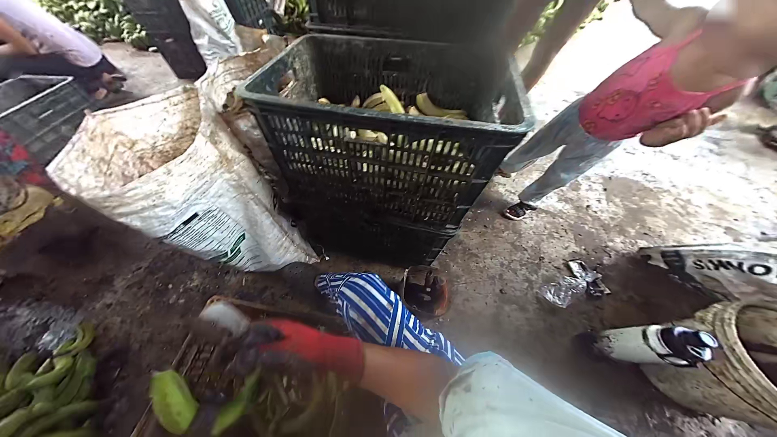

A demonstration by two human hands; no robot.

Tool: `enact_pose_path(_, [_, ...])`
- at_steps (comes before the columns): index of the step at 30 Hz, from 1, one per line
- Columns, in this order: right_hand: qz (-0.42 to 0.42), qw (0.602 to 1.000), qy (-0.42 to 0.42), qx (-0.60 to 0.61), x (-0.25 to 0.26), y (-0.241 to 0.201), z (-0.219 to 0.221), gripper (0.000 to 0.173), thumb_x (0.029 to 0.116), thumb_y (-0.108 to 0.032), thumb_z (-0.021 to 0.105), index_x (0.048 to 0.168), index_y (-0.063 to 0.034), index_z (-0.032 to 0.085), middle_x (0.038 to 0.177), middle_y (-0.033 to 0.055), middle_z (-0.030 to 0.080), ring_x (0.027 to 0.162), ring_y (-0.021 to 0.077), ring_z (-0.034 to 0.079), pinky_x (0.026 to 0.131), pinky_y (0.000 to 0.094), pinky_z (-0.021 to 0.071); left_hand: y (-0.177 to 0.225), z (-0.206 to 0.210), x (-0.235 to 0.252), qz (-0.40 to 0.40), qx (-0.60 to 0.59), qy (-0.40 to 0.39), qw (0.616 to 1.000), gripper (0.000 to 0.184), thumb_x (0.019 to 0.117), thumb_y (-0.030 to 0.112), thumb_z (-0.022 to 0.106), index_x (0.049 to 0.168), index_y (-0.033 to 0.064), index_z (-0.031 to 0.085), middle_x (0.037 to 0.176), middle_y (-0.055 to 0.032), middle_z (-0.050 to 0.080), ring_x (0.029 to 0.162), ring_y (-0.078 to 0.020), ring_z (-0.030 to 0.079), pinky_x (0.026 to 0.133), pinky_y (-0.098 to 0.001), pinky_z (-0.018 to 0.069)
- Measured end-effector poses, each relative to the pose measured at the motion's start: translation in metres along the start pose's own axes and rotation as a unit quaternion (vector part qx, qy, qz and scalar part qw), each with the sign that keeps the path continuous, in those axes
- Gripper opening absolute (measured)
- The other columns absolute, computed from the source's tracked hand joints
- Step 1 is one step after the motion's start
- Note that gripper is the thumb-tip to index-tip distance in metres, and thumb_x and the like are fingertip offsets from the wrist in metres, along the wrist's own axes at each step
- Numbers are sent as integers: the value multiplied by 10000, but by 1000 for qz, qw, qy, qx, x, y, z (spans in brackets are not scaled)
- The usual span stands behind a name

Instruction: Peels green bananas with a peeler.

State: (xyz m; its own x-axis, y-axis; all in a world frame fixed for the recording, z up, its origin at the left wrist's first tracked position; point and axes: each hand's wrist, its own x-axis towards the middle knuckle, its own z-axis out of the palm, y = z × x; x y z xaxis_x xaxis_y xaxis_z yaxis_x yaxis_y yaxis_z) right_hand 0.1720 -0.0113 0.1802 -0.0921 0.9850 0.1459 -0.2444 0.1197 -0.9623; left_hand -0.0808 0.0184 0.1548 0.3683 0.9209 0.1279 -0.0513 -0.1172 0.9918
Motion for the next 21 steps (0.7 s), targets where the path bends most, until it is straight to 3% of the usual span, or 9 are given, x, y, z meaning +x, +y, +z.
enact_pose_path(3, [56,989,138,-20,-3,-4,-1,353,1057,-112,527,1364,62,550,1183,192,696,1010,200,712,907,356,601,50,26,-2,-19,11,150,989,572,1001,182,611,1477,1,350,1256,-50,637,1096,-136,657,946,-354,571])
enact_pose_path(5, [115,979,153,-70,-15,13,6,374,1073,-232,514,1366,-3,554,1089,135,728,890,182,732,801,368,627,66,40,-4,-50,42,266,962,477,1007,177,584,1433,26,429,1148,4,664,970,-37,665,827,-248,585])
enact_pose_path(7, [173,966,118,-149,-33,39,15,435,1074,-304,478,1408,-30,525,1108,125,711,932,187,713,845,392,606,62,40,-5,-39,15,335,941,400,1015,122,555,1398,53,464,1097,4,682,914,-47,676,765,-245,590])
enact_pose_path(10, [235,946,34,-222,-52,55,34,472,1088,-322,441,1422,4,509,1170,170,687,1018,220,702,911,423,583,49,35,-13,29,-8,333,942,484,1004,72,574,1460,62,411,1260,-30,649,1112,-107,650,944,-317,566])
enact_pose_path(13, [-3,973,6,-229,-54,15,56,443,1043,-259,490,1320,76,573,1064,171,714,949,185,701,869,378,579,42,34,-21,64,68,305,948,521,955,129,642,1428,41,443,1243,-5,650,1099,-61,639,931,-282,561])
enact_pose_path(15, [-203,966,-26,-156,-42,-9,64,452,1068,-404,477,1360,-73,574,1023,41,729,865,87,698,767,301,616,43,36,-26,71,117,286,948,519,956,158,656,1417,9,470,1220,-6,649,1073,-25,634,934,-261,554])
enact_pose_path(17, [-274,948,-36,-158,-28,-16,65,422,1071,-441,474,1350,-146,588,1065,-6,738,892,64,713,768,279,627,42,34,-26,93,119,273,950,485,952,145,659,1391,10,505,1227,-8,658,1073,-32,641,941,-275,557])
enact_pose_path(19, [-127,940,-50,-313,-26,1,52,396,1048,-324,505,1250,-9,633,1011,127,736,888,210,716,799,412,594,45,29,-29,85,80,272,955,524,937,141,678,1415,34,492,1239,6,646,1081,-38,632,938,-274,553])
enact_pose_path(21, [184,902,-158,-357,-23,26,37,426,1086,-289,457,1323,36,597,1149,243,681,1062,336,668,975,541,500,49,19,-32,76,-48,265,960,545,926,191,716,1419,119,496,1236,29,663,1082,-68,647,910,-283,569])
